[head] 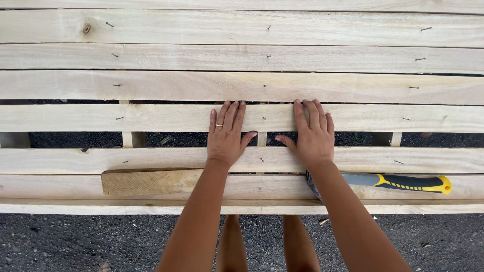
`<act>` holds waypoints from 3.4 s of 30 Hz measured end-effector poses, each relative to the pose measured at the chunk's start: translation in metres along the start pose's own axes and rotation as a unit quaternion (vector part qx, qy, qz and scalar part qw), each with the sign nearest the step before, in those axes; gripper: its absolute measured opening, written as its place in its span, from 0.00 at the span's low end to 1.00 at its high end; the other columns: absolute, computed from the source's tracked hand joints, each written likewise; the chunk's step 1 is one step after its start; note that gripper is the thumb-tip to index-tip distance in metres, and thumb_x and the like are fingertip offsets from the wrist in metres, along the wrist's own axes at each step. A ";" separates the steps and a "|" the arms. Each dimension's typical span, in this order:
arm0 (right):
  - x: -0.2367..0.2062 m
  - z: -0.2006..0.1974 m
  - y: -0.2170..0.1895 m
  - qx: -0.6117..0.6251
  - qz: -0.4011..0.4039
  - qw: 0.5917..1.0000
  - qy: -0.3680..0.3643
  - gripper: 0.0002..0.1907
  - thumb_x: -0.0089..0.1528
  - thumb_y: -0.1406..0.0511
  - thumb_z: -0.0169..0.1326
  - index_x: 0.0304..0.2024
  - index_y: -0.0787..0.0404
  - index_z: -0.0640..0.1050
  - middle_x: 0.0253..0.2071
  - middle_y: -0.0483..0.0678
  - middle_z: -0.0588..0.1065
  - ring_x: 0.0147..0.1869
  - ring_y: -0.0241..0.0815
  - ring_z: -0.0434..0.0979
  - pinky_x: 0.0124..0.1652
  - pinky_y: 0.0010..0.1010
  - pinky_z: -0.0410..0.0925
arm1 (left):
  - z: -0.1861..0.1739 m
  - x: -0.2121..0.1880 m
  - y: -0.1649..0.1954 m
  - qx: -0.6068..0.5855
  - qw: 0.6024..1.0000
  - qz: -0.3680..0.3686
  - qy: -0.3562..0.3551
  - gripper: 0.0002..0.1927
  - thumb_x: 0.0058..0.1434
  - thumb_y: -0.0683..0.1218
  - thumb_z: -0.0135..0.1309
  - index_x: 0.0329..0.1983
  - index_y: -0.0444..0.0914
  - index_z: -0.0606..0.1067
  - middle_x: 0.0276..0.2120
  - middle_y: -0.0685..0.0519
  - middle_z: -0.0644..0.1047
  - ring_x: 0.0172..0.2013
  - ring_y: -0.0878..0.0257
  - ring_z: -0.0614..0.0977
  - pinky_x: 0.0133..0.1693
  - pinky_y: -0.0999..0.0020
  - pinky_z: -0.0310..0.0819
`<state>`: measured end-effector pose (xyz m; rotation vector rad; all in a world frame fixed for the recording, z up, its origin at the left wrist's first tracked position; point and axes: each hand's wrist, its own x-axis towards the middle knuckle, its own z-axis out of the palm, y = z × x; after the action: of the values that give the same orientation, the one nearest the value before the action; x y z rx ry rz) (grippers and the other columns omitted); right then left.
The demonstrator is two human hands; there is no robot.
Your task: The person hammers nails into a wooden slatted bench frame outdoors, then presses and aligns the wooden slats across the frame with both hands, working along the bench. A box of nails and a claw hammer rest on the bench while they check the slats.
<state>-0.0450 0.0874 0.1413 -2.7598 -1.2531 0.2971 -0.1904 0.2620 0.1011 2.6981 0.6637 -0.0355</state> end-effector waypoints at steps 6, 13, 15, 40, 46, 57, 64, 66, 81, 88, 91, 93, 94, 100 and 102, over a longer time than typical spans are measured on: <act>-0.004 0.006 -0.005 -0.021 0.010 1.000 0.011 0.50 0.52 0.34 0.60 0.67 0.55 0.69 0.66 0.50 0.67 0.72 0.51 0.62 0.65 0.54 0.53 | -0.002 -0.007 -0.010 0.018 0.999 0.041 0.004 0.43 0.65 0.69 0.47 0.74 0.38 0.58 0.66 0.47 0.62 0.68 0.49 0.60 0.71 0.39 0.39; -0.011 0.001 -0.011 -0.025 -0.030 0.999 0.021 0.50 0.51 0.33 0.60 0.64 0.56 0.73 0.60 0.55 0.68 0.65 0.56 0.64 0.63 0.60 0.53 | 0.003 -0.018 -0.019 -0.010 0.999 0.039 -0.026 0.44 0.60 0.68 0.50 0.71 0.37 0.61 0.62 0.45 0.62 0.65 0.48 0.61 0.72 0.40 0.35; -0.011 0.001 -0.012 -0.030 -0.037 0.999 0.024 0.49 0.51 0.32 0.60 0.62 0.55 0.74 0.59 0.55 0.68 0.65 0.56 0.64 0.63 0.61 0.53 | 0.004 -0.019 -0.020 -0.006 0.998 0.035 -0.046 0.43 0.60 0.69 0.51 0.69 0.38 0.62 0.61 0.45 0.62 0.64 0.47 0.61 0.71 0.40 0.34; -0.023 -0.002 -0.032 -0.015 -0.033 0.999 -0.026 0.47 0.54 0.34 0.57 0.63 0.56 0.73 0.60 0.55 0.71 0.66 0.60 0.65 0.63 0.75 0.50 | -0.006 -0.032 -0.026 -0.002 0.999 0.048 -0.007 0.36 0.60 0.66 0.54 0.59 0.37 0.69 0.56 0.45 0.66 0.57 0.48 0.64 0.62 0.49 0.54; -0.027 -0.003 -0.036 -0.015 -0.033 0.999 -0.028 0.46 0.54 0.34 0.58 0.63 0.56 0.73 0.60 0.55 0.70 0.67 0.60 0.65 0.63 0.75 0.50 | -0.006 -0.039 -0.027 -0.002 0.999 0.049 0.008 0.34 0.61 0.66 0.53 0.60 0.37 0.69 0.55 0.45 0.66 0.56 0.48 0.65 0.63 0.48 0.54; -0.042 -0.006 -0.043 -0.006 -0.102 0.994 0.033 0.39 0.58 0.40 0.58 0.63 0.54 0.72 0.60 0.50 0.70 0.67 0.53 0.66 0.66 0.68 0.51 | 0.003 -0.074 -0.023 0.011 0.992 0.025 0.124 0.22 0.70 0.56 0.51 0.62 0.42 0.71 0.59 0.49 0.67 0.61 0.52 0.68 0.69 0.47 0.55; -0.096 0.001 -0.075 0.060 -0.125 0.990 0.011 0.38 0.56 0.42 0.58 0.61 0.58 0.74 0.59 0.50 0.71 0.64 0.50 0.68 0.63 0.50 0.59 | 0.001 -0.136 0.002 -0.045 0.998 -0.026 0.028 0.20 0.68 0.51 0.50 0.61 0.41 0.71 0.60 0.50 0.69 0.62 0.51 0.68 0.68 0.52 0.57; -0.096 0.003 -0.077 0.054 -0.126 0.990 0.018 0.38 0.57 0.42 0.58 0.61 0.58 0.74 0.59 0.49 0.71 0.65 0.50 0.68 0.64 0.49 0.59 | 0.005 -0.142 0.004 -0.033 0.998 -0.034 0.046 0.22 0.68 0.51 0.49 0.63 0.40 0.70 0.60 0.49 0.68 0.64 0.51 0.67 0.69 0.49 0.54; 0.005 -0.008 -0.066 0.073 -0.027 0.992 0.099 0.30 0.67 0.56 0.59 0.68 0.62 0.69 0.67 0.53 0.67 0.73 0.56 0.64 0.66 0.49 0.61 | -0.048 -0.006 -0.024 -0.018 0.995 -0.086 0.040 0.28 0.72 0.54 0.44 0.73 0.40 0.61 0.73 0.49 0.58 0.73 0.51 0.56 0.72 0.46 0.45; 0.035 -0.010 -0.063 -0.019 -0.036 0.997 0.063 0.38 0.64 0.47 0.57 0.72 0.55 0.67 0.70 0.50 0.64 0.75 0.53 0.60 0.63 0.56 0.59 | -0.067 0.019 -0.029 0.039 0.996 -0.074 -0.006 0.36 0.72 0.60 0.36 0.78 0.41 0.51 0.75 0.51 0.51 0.75 0.53 0.48 0.71 0.46 0.39; 0.032 -0.016 -0.063 -0.023 -0.024 0.999 0.024 0.41 0.61 0.44 0.59 0.71 0.56 0.68 0.69 0.49 0.65 0.74 0.51 0.62 0.60 0.55 0.61 | -0.066 0.014 -0.032 0.051 0.996 -0.068 -0.019 0.35 0.72 0.60 0.38 0.78 0.39 0.53 0.74 0.49 0.54 0.74 0.51 0.51 0.72 0.47 0.40; 0.034 -0.019 -0.061 0.005 -0.027 1.000 0.006 0.46 0.55 0.40 0.60 0.68 0.58 0.68 0.68 0.50 0.65 0.71 0.52 0.63 0.56 0.55 0.61 | -0.064 0.014 -0.038 0.045 0.997 -0.059 -0.035 0.35 0.71 0.61 0.39 0.76 0.39 0.55 0.72 0.49 0.57 0.73 0.52 0.53 0.72 0.47 0.39; 0.034 -0.019 -0.061 -0.001 -0.026 1.000 0.000 0.46 0.55 0.40 0.61 0.67 0.57 0.69 0.67 0.50 0.66 0.71 0.52 0.63 0.56 0.55 0.60 | -0.063 0.014 -0.041 0.042 0.997 -0.054 -0.043 0.35 0.70 0.61 0.40 0.75 0.39 0.56 0.71 0.49 0.58 0.72 0.52 0.54 0.73 0.47 0.39; 0.023 -0.008 -0.060 0.006 -0.038 0.999 0.027 0.44 0.56 0.38 0.60 0.64 0.57 0.71 0.65 0.52 0.67 0.70 0.54 0.63 0.65 0.66 0.49 | -0.051 -0.004 -0.048 0.047 0.999 -0.021 0.008 0.34 0.71 0.62 0.42 0.72 0.37 0.60 0.67 0.43 0.59 0.69 0.46 0.58 0.72 0.43 0.38; 0.014 -0.001 -0.060 0.043 -0.023 0.999 0.022 0.44 0.56 0.38 0.60 0.64 0.57 0.70 0.64 0.54 0.66 0.70 0.54 0.62 0.66 0.73 0.42 | -0.047 -0.009 -0.049 0.035 0.999 -0.021 0.013 0.35 0.70 0.62 0.43 0.72 0.37 0.61 0.67 0.44 0.60 0.68 0.47 0.58 0.73 0.44 0.38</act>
<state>-0.0802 0.1379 0.1500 -2.6472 -1.2618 0.2791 -0.2237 0.3149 0.1296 2.7551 0.7388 -0.0359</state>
